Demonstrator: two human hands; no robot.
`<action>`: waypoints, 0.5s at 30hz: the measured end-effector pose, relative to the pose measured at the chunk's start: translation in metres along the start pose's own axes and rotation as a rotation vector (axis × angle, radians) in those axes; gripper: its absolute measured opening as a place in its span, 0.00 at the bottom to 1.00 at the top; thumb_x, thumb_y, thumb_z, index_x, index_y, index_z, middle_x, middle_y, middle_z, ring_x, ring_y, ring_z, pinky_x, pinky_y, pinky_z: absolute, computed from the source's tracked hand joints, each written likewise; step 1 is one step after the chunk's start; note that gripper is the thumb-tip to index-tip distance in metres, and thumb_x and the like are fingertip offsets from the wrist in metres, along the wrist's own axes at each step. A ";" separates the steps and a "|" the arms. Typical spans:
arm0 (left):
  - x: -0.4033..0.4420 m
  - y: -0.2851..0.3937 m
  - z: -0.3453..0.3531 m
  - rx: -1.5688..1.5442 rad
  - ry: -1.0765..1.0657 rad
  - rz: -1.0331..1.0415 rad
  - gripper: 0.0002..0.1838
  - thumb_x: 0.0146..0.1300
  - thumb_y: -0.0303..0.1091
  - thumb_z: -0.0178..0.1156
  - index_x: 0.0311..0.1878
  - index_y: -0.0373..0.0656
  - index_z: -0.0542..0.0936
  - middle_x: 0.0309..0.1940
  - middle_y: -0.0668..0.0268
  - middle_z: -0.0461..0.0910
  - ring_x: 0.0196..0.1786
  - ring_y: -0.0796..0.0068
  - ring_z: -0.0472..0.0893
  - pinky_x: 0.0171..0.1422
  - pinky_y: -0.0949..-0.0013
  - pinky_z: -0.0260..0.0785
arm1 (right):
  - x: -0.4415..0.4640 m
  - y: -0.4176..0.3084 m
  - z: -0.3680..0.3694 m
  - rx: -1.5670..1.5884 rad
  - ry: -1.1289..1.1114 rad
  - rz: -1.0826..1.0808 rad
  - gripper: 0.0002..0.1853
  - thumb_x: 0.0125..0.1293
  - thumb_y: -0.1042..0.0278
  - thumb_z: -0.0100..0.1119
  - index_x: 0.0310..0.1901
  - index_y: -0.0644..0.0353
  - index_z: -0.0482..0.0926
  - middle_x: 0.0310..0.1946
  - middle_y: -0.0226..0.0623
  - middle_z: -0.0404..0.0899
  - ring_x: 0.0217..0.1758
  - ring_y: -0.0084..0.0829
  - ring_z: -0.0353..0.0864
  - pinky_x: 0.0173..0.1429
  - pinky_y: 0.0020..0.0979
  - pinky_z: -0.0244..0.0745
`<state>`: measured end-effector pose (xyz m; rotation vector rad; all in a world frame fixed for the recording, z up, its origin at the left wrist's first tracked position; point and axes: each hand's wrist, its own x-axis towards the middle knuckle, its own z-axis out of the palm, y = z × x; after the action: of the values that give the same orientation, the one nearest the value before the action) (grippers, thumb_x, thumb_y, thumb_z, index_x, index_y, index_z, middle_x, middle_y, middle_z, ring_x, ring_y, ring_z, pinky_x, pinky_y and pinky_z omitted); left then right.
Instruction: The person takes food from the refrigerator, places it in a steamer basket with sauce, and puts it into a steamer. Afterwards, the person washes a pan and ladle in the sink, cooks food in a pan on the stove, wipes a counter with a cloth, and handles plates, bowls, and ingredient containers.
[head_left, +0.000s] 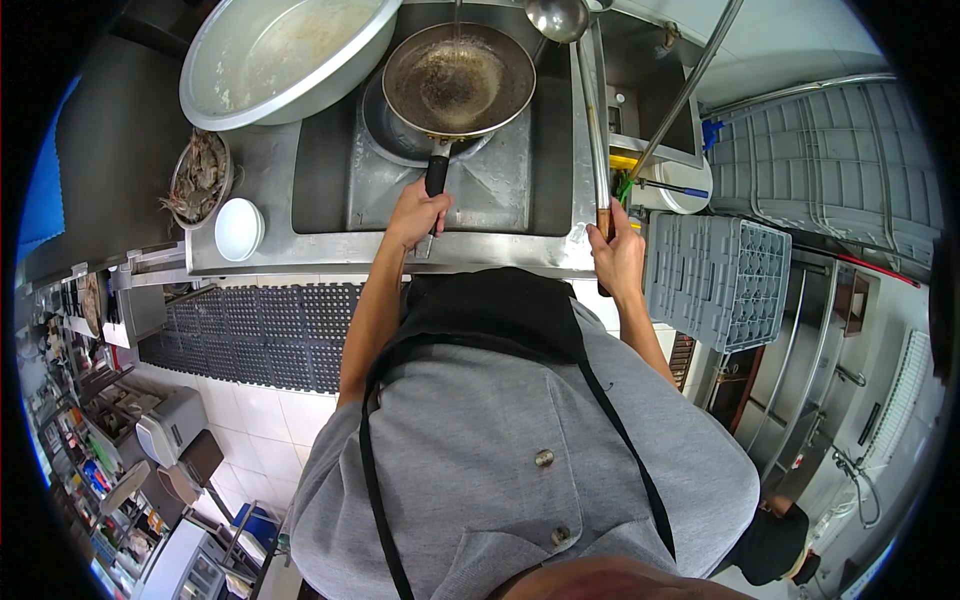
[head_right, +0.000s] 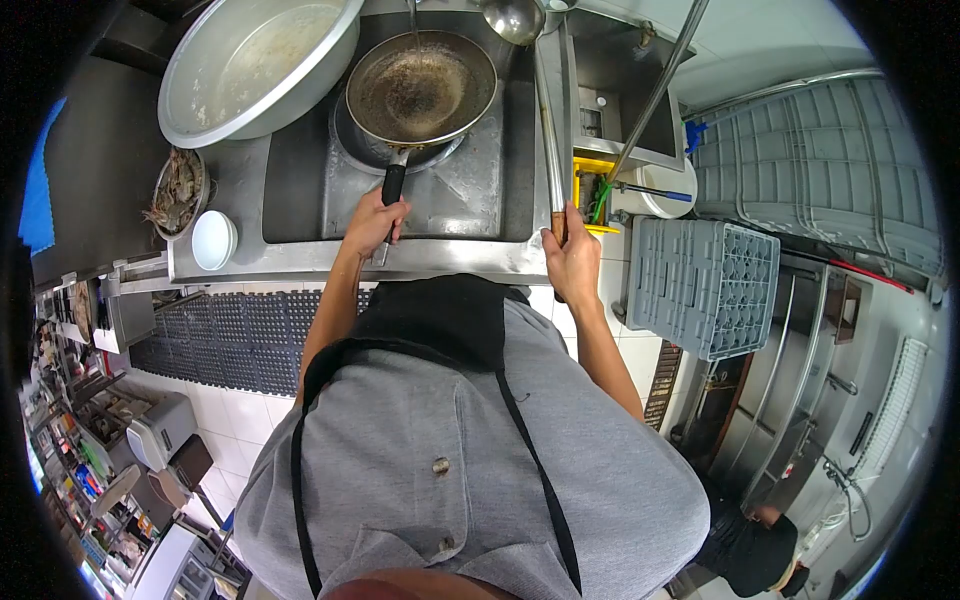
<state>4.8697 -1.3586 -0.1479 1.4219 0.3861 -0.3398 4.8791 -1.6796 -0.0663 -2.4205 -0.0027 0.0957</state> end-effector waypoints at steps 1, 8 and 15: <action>0.000 0.000 0.000 -0.002 0.000 0.004 0.06 0.59 0.25 0.59 0.33 0.40 0.70 0.19 0.70 0.70 0.16 0.78 0.71 0.20 0.69 0.63 | 0.000 0.000 0.000 0.001 0.000 0.001 0.29 0.59 0.71 0.65 0.61 0.74 0.71 0.38 0.62 0.82 0.40 0.52 0.85 0.45 0.41 0.78; -0.002 -0.002 0.000 0.007 0.016 -0.016 0.07 0.61 0.26 0.59 0.34 0.43 0.70 0.19 0.71 0.70 0.17 0.80 0.69 0.20 0.71 0.61 | -0.001 -0.001 -0.001 0.008 -0.006 0.003 0.29 0.59 0.71 0.65 0.61 0.74 0.71 0.39 0.62 0.82 0.41 0.52 0.85 0.47 0.41 0.78; 0.000 -0.004 0.000 -0.001 0.018 -0.019 0.06 0.61 0.26 0.59 0.34 0.43 0.70 0.18 0.71 0.70 0.16 0.80 0.69 0.20 0.72 0.62 | -0.003 -0.002 -0.002 -0.011 0.000 0.016 0.30 0.59 0.71 0.65 0.62 0.73 0.70 0.41 0.62 0.82 0.43 0.54 0.85 0.49 0.41 0.78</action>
<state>4.8682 -1.3587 -0.1517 1.4218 0.4148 -0.3427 4.8758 -1.6793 -0.0634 -2.4320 0.0159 0.1032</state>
